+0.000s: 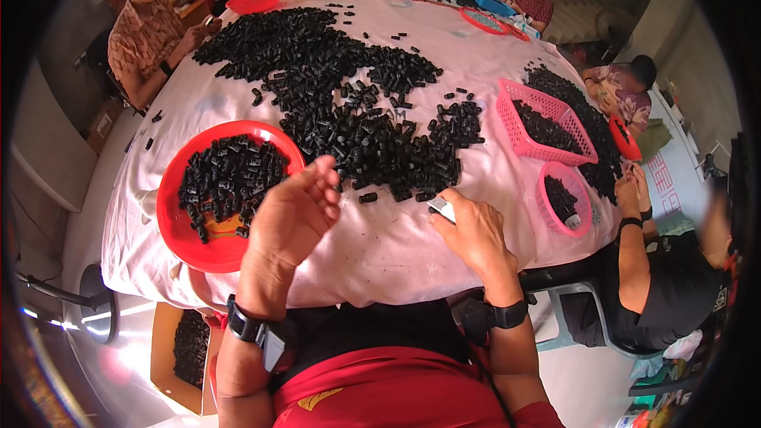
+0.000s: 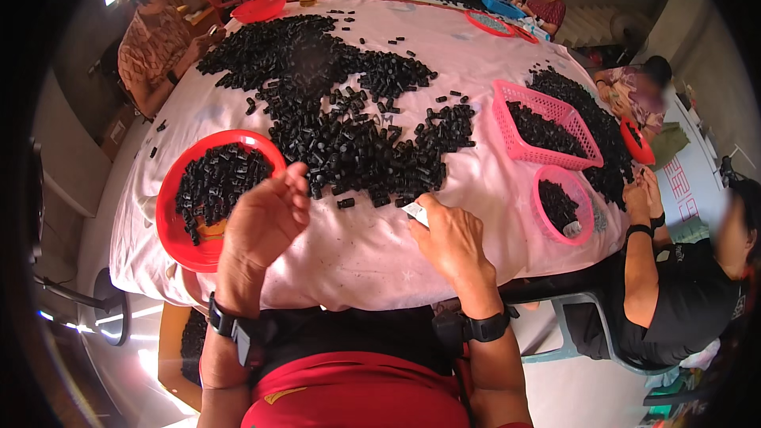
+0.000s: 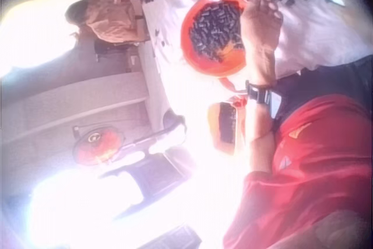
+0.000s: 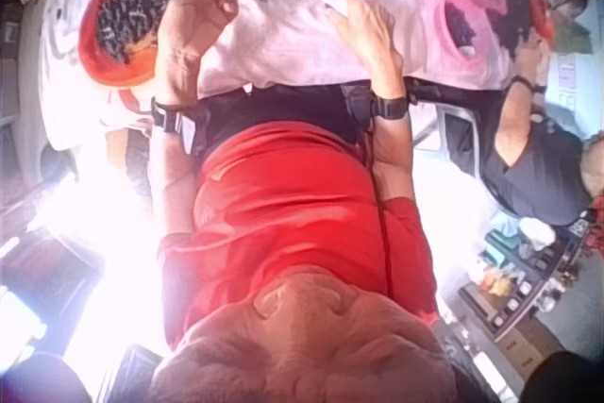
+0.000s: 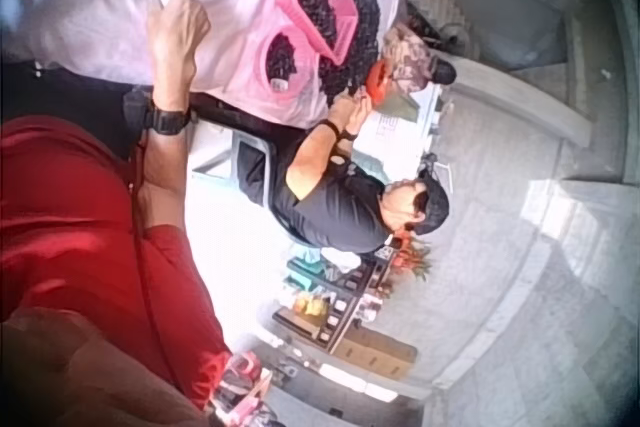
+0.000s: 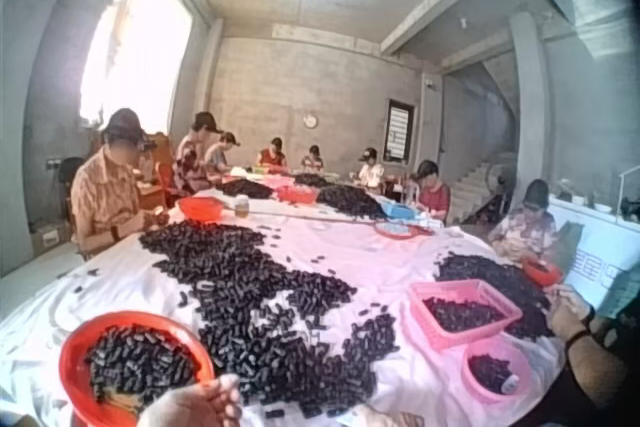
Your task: Inserting small white components into black plastic shoe parts at an assembly table.
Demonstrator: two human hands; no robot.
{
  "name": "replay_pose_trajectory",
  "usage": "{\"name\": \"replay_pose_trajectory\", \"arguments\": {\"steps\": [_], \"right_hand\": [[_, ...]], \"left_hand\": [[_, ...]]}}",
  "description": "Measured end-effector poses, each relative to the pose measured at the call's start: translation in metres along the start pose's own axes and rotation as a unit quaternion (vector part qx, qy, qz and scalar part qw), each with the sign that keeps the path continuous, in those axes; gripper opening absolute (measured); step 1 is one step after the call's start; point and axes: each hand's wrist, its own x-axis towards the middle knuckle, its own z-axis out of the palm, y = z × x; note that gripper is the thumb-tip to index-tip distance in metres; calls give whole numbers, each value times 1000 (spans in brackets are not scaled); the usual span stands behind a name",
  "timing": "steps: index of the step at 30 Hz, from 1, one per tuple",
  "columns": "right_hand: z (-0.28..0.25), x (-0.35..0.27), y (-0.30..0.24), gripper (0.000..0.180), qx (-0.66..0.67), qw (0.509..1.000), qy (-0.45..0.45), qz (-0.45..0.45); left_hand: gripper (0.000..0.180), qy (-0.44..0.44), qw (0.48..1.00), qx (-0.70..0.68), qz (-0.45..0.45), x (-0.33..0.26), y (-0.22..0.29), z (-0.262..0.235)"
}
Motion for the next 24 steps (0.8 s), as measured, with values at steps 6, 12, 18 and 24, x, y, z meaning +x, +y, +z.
{"name": "replay_pose_trajectory", "arguments": {"steps": [6, 12, 18, 24], "right_hand": [[9, 4, 7, 32, 8, 999, 30, -14], [2, 1, -10, 24, 216, 974, 63, -6], [-14, -13, -40, 16, 315, 941, 9, -118], [-21, -15, -46, 20, 313, 940, 63, -123]], "left_hand": [[26, -48, 990, 83, -104, 3, -32, 5], [38, -53, 970, 212, -106, 0, -42, 9], [32, -86, 964, 194, -159, 1, -48, 6], [28, -130, 976, 119, -125, -3, -42, 13]]}}
